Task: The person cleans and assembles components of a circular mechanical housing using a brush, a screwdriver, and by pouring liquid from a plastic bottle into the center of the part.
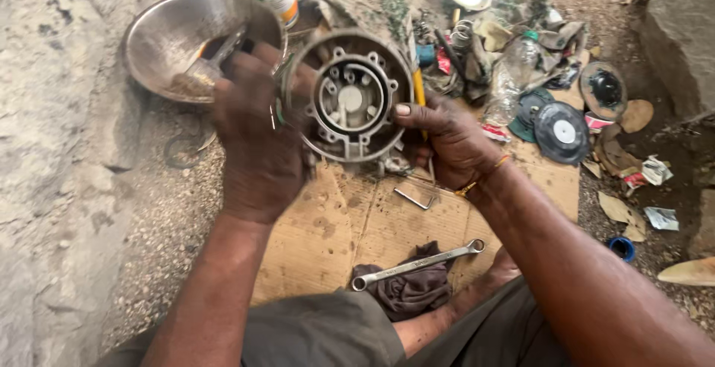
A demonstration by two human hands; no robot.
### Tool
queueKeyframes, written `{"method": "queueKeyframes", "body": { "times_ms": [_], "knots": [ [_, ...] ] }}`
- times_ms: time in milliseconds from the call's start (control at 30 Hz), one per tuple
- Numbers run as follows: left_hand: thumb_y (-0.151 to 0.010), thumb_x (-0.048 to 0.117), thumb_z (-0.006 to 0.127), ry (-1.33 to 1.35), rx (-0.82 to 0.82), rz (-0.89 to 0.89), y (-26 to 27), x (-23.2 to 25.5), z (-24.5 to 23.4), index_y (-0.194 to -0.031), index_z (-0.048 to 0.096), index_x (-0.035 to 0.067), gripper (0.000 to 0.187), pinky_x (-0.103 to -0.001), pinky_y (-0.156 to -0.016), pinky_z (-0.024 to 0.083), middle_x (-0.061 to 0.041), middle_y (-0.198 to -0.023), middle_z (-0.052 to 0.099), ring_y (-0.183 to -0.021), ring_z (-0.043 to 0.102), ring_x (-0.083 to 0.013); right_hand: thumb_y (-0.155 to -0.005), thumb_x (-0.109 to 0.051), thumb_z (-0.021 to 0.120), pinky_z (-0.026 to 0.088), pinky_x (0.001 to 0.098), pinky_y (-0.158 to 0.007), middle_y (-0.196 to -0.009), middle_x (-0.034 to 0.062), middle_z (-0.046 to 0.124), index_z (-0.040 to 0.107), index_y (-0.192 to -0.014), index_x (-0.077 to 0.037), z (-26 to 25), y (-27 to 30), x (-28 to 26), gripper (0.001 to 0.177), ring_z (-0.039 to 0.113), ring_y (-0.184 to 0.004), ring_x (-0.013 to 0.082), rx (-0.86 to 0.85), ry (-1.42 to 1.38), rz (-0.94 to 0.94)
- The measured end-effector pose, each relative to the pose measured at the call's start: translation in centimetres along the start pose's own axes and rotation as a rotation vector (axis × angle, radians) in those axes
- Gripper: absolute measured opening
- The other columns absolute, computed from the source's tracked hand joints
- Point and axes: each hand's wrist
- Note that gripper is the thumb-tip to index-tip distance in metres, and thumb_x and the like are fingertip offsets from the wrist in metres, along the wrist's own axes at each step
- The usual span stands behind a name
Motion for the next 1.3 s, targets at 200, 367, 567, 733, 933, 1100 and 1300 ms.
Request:
{"method": "queueKeyframes", "body": {
  "times_ms": [200, 367, 567, 733, 933, 1100, 1300],
  "knots": [
    [-0.091, 0.008, 0.073, 0.664, -0.398, -0.508, -0.4, -0.4, -2.8, -0.155, 0.036, 0.020, 0.074, -0.048, -0.111, 0.050, -0.015, -0.158, 0.051, -0.141, 0.052, -0.0333, -0.080, -0.011, 0.084, 0.060, 0.0318, -0.094, -0.117, 0.0114, 0.071, 0.056, -0.133, 0.000, 2.9, 0.1, -0.2, 0.061, 0.072, -0.109, 0.0187, -0.008, 0.320, -0.141],
    [-0.091, 0.005, 0.071, 0.853, -0.411, -0.554, -1.0, 0.2, -3.2, -0.147, 0.050, 0.011, 0.060, -0.042, -0.110, 0.056, -0.010, -0.130, 0.070, -0.125, 0.067, -0.0250, -0.084, -0.014, 0.081, 0.058, 0.0374, -0.104, -0.121, 0.0084, 0.071, 0.055, -0.133, -0.005, 2.8, 0.5, 0.1, 0.056, 0.068, -0.116, 0.0204, -0.048, 0.637, -0.233],
    [-0.083, 0.008, 0.077, 0.830, -0.368, -0.502, -2.0, -0.5, -5.5, -0.152, 0.050, 0.010, 0.075, -0.046, -0.099, 0.050, -0.009, -0.123, 0.070, -0.108, 0.073, -0.0252, -0.082, -0.013, 0.080, 0.051, 0.0384, -0.109, -0.126, 0.0077, 0.071, 0.058, -0.135, -0.005, 3.1, 0.4, 0.4, 0.058, 0.065, -0.120, 0.0215, 0.039, 0.804, -0.227],
    [-0.092, 0.022, 0.081, 1.125, -0.295, -0.632, -1.7, -1.1, -5.3, -0.148, 0.058, 0.006, 0.063, -0.036, -0.105, 0.061, -0.015, -0.135, 0.072, -0.120, 0.073, -0.0214, -0.087, -0.011, 0.076, 0.052, 0.0414, -0.107, -0.133, 0.0100, 0.067, 0.053, -0.139, -0.006, 2.4, 0.6, 0.9, 0.057, 0.066, -0.122, 0.0231, 0.115, 0.678, -0.088],
    [-0.098, 0.031, 0.080, 1.098, -0.162, -0.522, -1.3, -1.0, -5.1, -0.147, 0.058, 0.003, 0.061, -0.035, -0.106, 0.064, -0.014, -0.137, 0.070, -0.122, 0.072, -0.0213, -0.086, -0.004, 0.071, 0.050, 0.0444, -0.107, -0.151, 0.0117, 0.051, 0.040, -0.152, -0.008, 1.8, 1.0, 0.7, 0.073, 0.056, -0.133, 0.0260, 0.153, 0.584, -0.106],
    [-0.105, 0.029, 0.080, 1.035, -0.123, -0.374, -1.1, -1.6, -5.5, -0.145, 0.057, 0.005, 0.052, -0.034, -0.104, 0.062, -0.013, -0.132, 0.069, -0.121, 0.070, -0.0189, -0.085, 0.002, 0.073, 0.053, 0.0476, -0.104, -0.150, 0.0161, 0.043, 0.038, -0.151, 0.000, 1.0, 1.7, 1.5, 0.075, 0.050, -0.137, 0.0289, 0.093, 0.556, -0.160],
    [-0.086, 0.039, 0.081, 0.943, -0.511, -0.845, -1.8, -1.0, -5.6, -0.141, 0.067, 0.015, 0.061, -0.045, -0.071, 0.063, -0.010, -0.116, 0.076, -0.086, 0.073, -0.0285, -0.078, -0.003, 0.078, 0.059, 0.0426, -0.091, -0.132, 0.0164, 0.066, 0.051, -0.145, -0.009, 2.2, 1.4, -0.1, 0.073, 0.069, -0.111, 0.0289, 0.126, 0.762, -0.093]
  ]
}}
Point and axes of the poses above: each hand's wrist, its own y-axis away from the middle knuckle, its own z-axis out of the palm, x = y × z
